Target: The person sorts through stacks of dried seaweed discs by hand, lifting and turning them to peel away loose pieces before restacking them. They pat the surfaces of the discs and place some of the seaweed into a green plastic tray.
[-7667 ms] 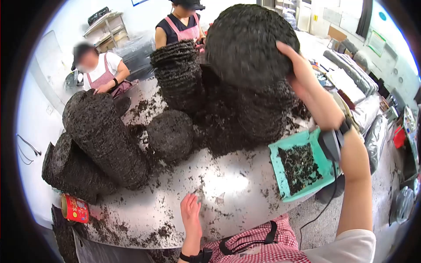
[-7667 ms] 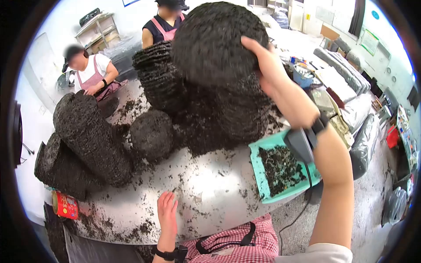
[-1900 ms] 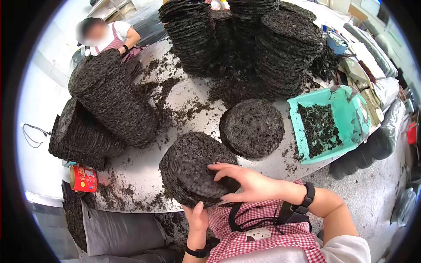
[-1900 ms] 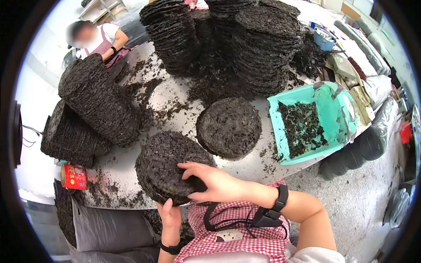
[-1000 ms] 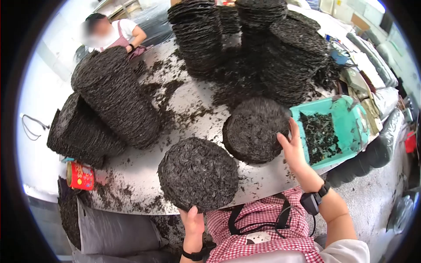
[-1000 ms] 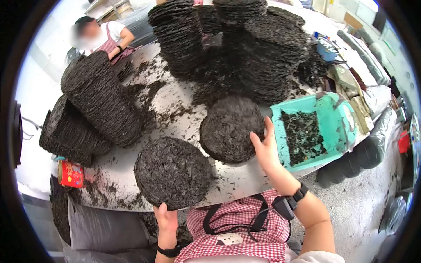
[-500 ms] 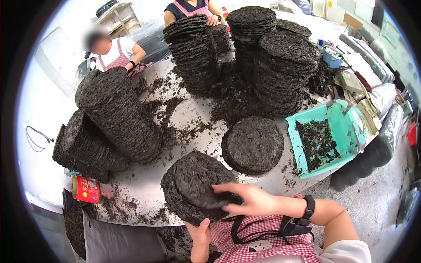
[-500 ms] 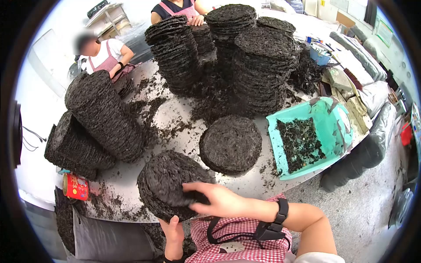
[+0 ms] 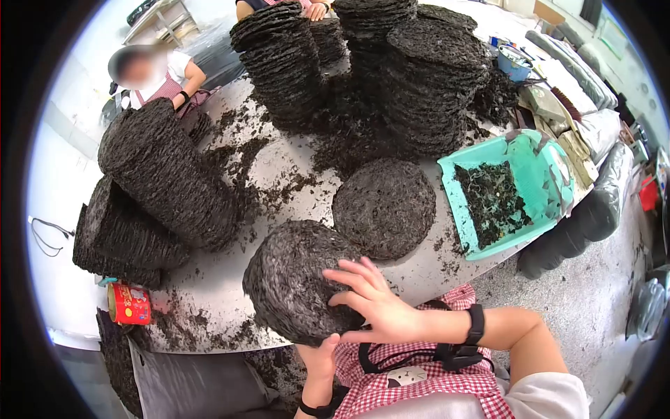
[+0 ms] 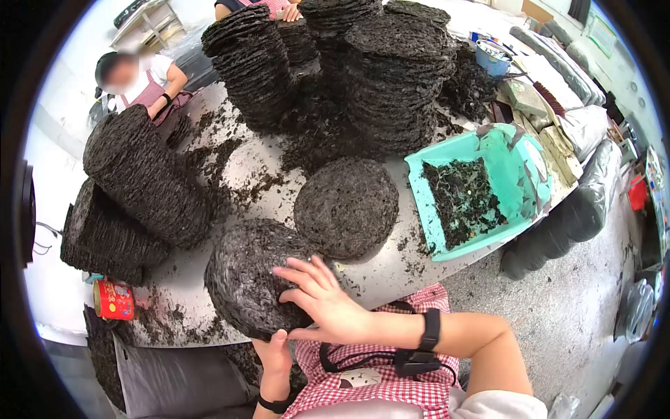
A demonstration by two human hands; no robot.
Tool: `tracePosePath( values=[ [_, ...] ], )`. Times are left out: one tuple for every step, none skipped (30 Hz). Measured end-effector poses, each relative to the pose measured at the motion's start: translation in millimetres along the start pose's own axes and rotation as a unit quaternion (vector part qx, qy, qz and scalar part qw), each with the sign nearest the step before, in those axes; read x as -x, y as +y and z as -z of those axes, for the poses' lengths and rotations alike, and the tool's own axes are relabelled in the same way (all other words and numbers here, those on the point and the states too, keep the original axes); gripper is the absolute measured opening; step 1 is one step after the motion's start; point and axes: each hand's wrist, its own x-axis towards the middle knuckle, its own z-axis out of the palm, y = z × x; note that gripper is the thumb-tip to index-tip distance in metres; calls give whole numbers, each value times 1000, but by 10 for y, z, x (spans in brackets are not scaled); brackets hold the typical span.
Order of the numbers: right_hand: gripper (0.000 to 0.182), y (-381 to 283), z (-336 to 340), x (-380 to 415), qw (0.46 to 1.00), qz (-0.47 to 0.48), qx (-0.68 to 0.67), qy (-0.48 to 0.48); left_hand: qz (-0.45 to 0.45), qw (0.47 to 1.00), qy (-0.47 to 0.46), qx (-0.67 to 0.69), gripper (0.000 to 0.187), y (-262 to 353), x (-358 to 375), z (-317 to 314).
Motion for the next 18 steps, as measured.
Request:
tracePosePath(
  values=[
    [47,-9,-21,-25,1000,-10,10,-5,15,1000,2,5,86,43,-28,21],
    [46,-16,-5,-66,1000,-18,22,-9,19,1000,0,7,86,73,-37,47],
    [46,12,-17,-83,999,-13,-26,-22,24,1000,-2,7,87,107,-31,78],
    [47,58,-44,-85,997,-9,-75,-35,31,999,-4,6,87,137,-20,117],
    [47,83,-59,-84,991,-6,-123,-47,30,999,-1,23,85,136,-18,180],
    [48,65,-47,-82,992,-16,-119,-47,32,999,-9,15,84,146,-10,185],
    [48,29,-16,-80,992,-24,-114,-48,32,999,-16,8,83,149,-1,175],
    [48,-20,22,-92,992,-31,-108,-49,30,999,-23,2,83,147,4,152],
    [54,-120,60,-100,994,-11,-89,-59,7,999,-8,30,82,157,-6,65],
    [56,-125,37,-113,997,-4,-43,-56,36,998,-15,51,83,170,-34,51],
    [58,-131,6,-126,999,4,0,-54,44,998,-9,41,84,125,-41,63],
    [61,-138,-27,-133,998,13,43,-50,53,998,-3,29,84,85,-45,86],
    [68,-104,-22,-152,999,8,11,-47,69,997,-5,36,84,95,-56,110],
    [64,-116,7,-167,998,-15,-26,-58,65,995,-29,73,82,129,-70,103],
    [62,-95,17,-180,997,-5,-48,-56,59,994,-38,81,81,125,-68,123],
    [60,-82,22,-178,996,1,-72,-53,56,994,-46,87,81,133,-49,157],
    [58,-59,49,-183,990,0,-122,-65,59,994,-45,78,80,172,-51,176],
    [56,-27,95,-199,983,1,-168,-76,60,995,-45,70,80,216,-77,185]
  ],
)
